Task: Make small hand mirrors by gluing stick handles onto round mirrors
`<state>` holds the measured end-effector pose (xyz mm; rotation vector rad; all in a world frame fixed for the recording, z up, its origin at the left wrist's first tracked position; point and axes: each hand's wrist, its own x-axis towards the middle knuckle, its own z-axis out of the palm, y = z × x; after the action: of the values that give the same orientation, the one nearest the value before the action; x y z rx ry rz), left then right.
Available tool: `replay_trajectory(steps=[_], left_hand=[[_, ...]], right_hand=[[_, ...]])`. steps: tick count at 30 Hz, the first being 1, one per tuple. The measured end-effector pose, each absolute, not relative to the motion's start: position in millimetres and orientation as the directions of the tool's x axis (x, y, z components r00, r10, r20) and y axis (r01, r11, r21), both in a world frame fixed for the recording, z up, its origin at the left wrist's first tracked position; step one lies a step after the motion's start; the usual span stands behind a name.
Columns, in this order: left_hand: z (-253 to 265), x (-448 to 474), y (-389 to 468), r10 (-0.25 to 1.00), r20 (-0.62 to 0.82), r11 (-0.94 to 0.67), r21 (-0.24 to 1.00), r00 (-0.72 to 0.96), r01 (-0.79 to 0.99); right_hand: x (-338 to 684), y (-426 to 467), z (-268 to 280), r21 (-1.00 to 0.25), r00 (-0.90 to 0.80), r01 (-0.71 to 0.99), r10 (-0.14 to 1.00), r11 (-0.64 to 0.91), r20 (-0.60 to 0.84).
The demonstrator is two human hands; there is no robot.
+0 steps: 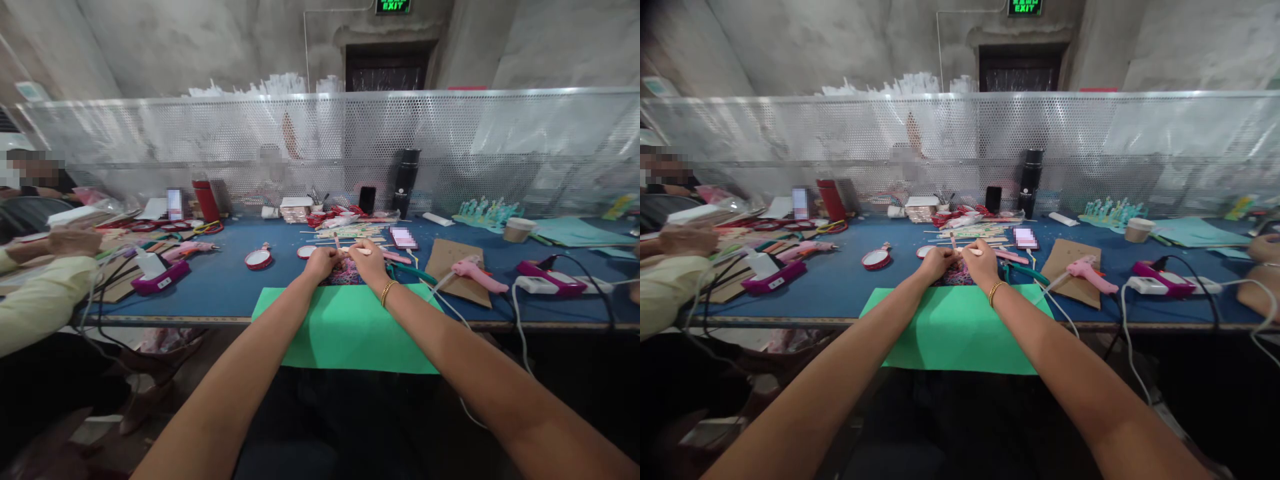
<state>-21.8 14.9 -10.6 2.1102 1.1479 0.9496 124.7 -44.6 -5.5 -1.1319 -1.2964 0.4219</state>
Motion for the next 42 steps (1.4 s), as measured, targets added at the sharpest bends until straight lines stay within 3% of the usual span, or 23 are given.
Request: replay_trajectory(steps=[7, 42], left_hand=[[-2.0, -19.9, 5.4, 0.883, 0.288, -0.446, 0.76, 0.371, 0.472], [-6.8, -22.2, 11.2, 0.884, 0.291, -0.456, 0.711, 0.366, 0.535]], right_hand=[[129.0, -42.9, -5.0, -0.867, 0.349, 0.316, 0.803, 0.385, 0.484], [127.7, -43.6, -4.6, -0.868, 0.346, 0.286, 0.801, 0.406, 0.489]])
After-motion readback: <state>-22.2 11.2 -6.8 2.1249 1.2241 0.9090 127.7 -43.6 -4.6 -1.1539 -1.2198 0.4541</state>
